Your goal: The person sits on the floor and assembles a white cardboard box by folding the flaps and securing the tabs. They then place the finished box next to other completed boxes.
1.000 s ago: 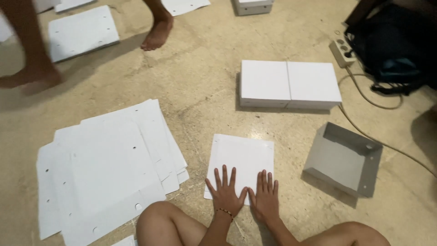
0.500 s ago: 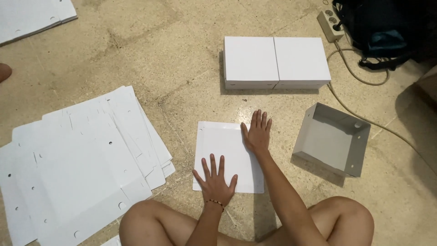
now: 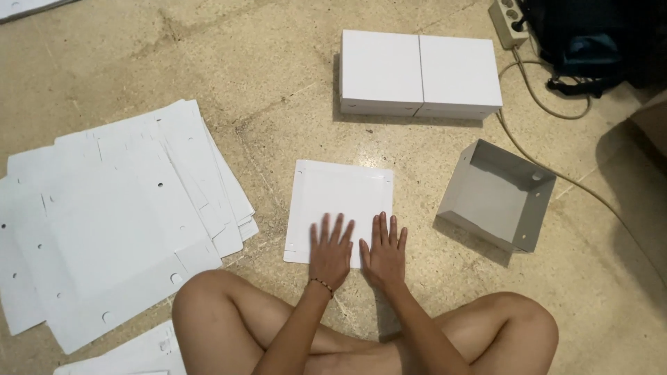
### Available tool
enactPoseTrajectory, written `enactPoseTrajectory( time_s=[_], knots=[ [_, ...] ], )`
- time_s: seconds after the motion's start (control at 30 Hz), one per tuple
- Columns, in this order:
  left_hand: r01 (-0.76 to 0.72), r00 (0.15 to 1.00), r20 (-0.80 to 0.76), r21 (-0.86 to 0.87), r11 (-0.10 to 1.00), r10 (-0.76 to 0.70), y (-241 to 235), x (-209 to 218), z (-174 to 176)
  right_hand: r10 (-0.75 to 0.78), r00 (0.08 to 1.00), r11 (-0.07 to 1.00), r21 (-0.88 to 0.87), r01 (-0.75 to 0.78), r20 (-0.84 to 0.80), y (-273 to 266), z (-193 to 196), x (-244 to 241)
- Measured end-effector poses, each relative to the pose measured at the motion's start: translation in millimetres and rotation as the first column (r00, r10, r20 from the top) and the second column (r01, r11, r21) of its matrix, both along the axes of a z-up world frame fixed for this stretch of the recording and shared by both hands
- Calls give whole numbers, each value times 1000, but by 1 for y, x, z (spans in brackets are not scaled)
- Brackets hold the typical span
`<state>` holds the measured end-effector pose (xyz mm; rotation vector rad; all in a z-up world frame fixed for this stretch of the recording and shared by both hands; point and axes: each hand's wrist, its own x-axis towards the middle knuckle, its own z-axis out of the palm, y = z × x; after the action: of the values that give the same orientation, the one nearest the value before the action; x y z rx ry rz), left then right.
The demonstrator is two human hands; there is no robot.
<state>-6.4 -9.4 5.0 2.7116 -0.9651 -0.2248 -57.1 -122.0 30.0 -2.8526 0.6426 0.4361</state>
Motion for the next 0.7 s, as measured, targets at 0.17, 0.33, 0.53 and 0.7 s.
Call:
enactPoseTrajectory(
  time_s=[0.17,0.33,0.53,0.7],
  knots=[
    [60,998,-27,-39,997,-61,-22,39,-7,23,1000,1000,8,-23,-5,-4,-1,0],
    [-137,988,-59,116,984,145,0,124,9,32,999,999,13,-32,11,-5,1,3],
    [-219,970,-44,276,936,239,-10,118,15,-11,999,999,34,12,-40,-4,-1,3],
    [128,986,-115,54,990,-121,-23,17,19,-9,1000,1000,15,9,-16,-3,-2,3]
  ],
)
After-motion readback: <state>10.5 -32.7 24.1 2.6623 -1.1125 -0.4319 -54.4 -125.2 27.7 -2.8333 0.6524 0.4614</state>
